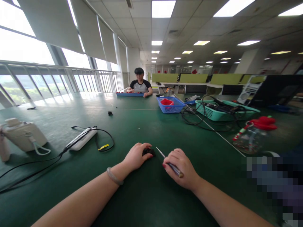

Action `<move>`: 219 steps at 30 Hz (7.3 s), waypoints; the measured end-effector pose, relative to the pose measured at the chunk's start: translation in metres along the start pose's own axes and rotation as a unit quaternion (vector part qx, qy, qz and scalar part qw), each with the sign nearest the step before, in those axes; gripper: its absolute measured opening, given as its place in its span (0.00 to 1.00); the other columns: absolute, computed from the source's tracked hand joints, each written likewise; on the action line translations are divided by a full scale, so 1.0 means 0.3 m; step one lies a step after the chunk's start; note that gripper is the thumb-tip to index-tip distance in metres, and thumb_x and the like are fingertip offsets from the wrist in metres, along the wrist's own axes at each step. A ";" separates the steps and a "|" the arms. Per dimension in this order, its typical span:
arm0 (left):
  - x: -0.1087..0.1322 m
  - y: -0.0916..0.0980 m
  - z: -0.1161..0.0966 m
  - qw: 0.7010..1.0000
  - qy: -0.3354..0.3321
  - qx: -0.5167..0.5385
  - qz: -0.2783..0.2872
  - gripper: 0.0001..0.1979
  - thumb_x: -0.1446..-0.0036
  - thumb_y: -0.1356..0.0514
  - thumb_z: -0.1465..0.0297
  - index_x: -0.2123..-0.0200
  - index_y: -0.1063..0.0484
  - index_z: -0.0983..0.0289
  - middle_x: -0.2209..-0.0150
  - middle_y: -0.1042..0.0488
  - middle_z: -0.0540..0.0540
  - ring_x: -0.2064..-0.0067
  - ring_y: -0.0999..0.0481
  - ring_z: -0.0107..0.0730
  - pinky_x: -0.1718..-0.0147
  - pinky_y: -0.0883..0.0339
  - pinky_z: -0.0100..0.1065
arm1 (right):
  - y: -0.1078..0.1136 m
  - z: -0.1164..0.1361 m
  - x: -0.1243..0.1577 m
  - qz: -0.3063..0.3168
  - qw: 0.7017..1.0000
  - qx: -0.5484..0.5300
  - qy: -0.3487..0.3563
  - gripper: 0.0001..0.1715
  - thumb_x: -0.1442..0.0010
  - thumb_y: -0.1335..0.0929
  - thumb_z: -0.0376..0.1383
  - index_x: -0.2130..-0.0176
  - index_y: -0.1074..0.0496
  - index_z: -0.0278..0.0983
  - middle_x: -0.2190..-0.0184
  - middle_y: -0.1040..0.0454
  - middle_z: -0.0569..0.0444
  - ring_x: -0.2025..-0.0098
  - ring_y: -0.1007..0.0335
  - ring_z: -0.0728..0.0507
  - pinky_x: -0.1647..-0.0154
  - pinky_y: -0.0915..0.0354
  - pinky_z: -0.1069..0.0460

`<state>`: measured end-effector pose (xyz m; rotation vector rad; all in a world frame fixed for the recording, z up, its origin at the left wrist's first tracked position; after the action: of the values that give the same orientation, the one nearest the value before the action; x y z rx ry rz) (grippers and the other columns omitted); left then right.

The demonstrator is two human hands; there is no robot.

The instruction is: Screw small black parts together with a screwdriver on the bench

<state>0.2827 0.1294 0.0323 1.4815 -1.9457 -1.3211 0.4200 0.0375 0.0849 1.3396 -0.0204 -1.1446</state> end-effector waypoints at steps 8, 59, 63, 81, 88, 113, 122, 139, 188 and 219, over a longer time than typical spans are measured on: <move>-0.007 0.003 0.011 0.999 -0.034 0.017 0.021 0.18 0.49 0.36 0.64 0.52 0.26 0.53 0.56 0.26 0.53 0.52 0.29 0.39 0.49 0.36 0.39 | -0.036 0.108 0.016 0.032 0.994 0.009 0.102 0.09 0.38 0.36 0.36 0.69 0.29 0.38 0.73 0.31 0.56 0.70 0.39 0.48 0.52 0.43 0.45; 0.001 -0.005 -0.025 0.999 -0.045 -0.009 0.028 0.22 0.49 0.37 0.66 0.49 0.29 0.54 0.55 0.26 0.55 0.51 0.28 0.40 0.48 0.35 0.40 | -0.077 0.164 -0.006 0.054 0.986 0.146 0.063 0.11 0.38 0.37 0.32 0.57 0.28 0.40 0.67 0.26 0.52 0.64 0.31 0.44 0.42 0.46 0.36; 0.001 -0.002 -0.026 0.999 -0.043 -0.007 0.029 0.22 0.49 0.37 0.66 0.49 0.29 0.56 0.55 0.25 0.55 0.51 0.28 0.40 0.48 0.35 0.40 | -0.065 0.171 0.000 0.023 0.986 0.144 0.082 0.11 0.39 0.36 0.31 0.57 0.28 0.40 0.61 0.25 0.51 0.57 0.30 0.42 0.42 0.41 0.38; -0.002 -0.001 -0.007 0.999 -0.043 0.014 0.013 0.20 0.50 0.37 0.65 0.51 0.27 0.55 0.56 0.26 0.54 0.53 0.28 0.39 0.49 0.35 0.38 | -0.097 0.177 0.027 0.042 0.986 0.101 0.129 0.15 0.41 0.37 0.26 0.55 0.27 0.36 0.53 0.24 0.49 0.50 0.29 0.43 0.37 0.41 0.42; -0.004 0.000 -0.013 0.999 -0.043 0.017 0.017 0.21 0.50 0.37 0.65 0.51 0.28 0.55 0.57 0.25 0.54 0.53 0.28 0.39 0.51 0.34 0.38 | -0.078 0.177 0.025 0.015 0.984 0.108 0.139 0.15 0.41 0.36 0.26 0.55 0.28 0.36 0.53 0.24 0.48 0.48 0.29 0.43 0.38 0.40 0.42; 0.005 -0.005 -0.031 0.997 -0.070 -0.002 0.029 0.20 0.47 0.38 0.62 0.50 0.29 0.55 0.54 0.25 0.55 0.49 0.30 0.42 0.48 0.36 0.42 | 0.062 0.000 0.002 -0.136 0.990 0.044 -0.008 0.12 0.39 0.34 0.31 0.54 0.30 0.40 0.58 0.23 0.53 0.53 0.26 0.43 0.40 0.37 0.40; 0.007 0.004 -0.043 0.996 -0.081 -0.006 0.023 0.20 0.49 0.38 0.63 0.50 0.28 0.55 0.55 0.25 0.54 0.48 0.31 0.42 0.47 0.36 0.42 | 0.048 -0.109 0.031 -0.162 0.962 -0.131 -0.176 0.07 0.38 0.33 0.39 0.59 0.32 0.40 0.62 0.23 0.53 0.60 0.24 0.44 0.58 0.28 0.49; 0.009 -0.008 -0.054 0.995 -0.086 0.011 0.055 0.23 0.50 0.35 0.61 0.50 0.28 0.54 0.55 0.27 0.55 0.51 0.30 0.40 0.49 0.35 0.39 | 0.037 -0.053 0.007 -0.118 0.979 -0.087 -0.144 0.06 0.38 0.34 0.39 0.61 0.29 0.39 0.66 0.24 0.52 0.61 0.25 0.42 0.58 0.29 0.48; 0.025 -0.018 -0.088 0.990 -0.116 -0.005 0.073 0.24 0.48 0.37 0.61 0.47 0.30 0.54 0.59 0.26 0.54 0.56 0.28 0.38 0.56 0.34 0.36 | 0.057 0.041 0.008 -0.129 0.991 -0.024 -0.025 0.09 0.38 0.34 0.33 0.56 0.31 0.43 0.61 0.23 0.53 0.54 0.25 0.41 0.43 0.33 0.42; 0.016 0.078 -0.009 0.995 -0.015 -0.057 -0.086 0.19 0.42 0.44 0.65 0.46 0.30 0.57 0.61 0.23 0.55 0.57 0.27 0.39 0.55 0.33 0.39 | 0.052 -0.140 0.018 -0.148 0.974 -0.085 -0.147 0.05 0.39 0.33 0.37 0.63 0.26 0.41 0.57 0.23 0.51 0.53 0.26 0.40 0.50 0.31 0.44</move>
<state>0.2698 0.1241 0.0521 1.6109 -1.7606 -1.5076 0.4576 0.0619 0.0802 1.0335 0.0631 -1.5558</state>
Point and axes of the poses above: each hand's wrist, its own x-axis away from the middle knuckle, its own y-axis out of the back of the hand, z = x × y, the point moved 10 cm from there along -x, towards the middle knuckle
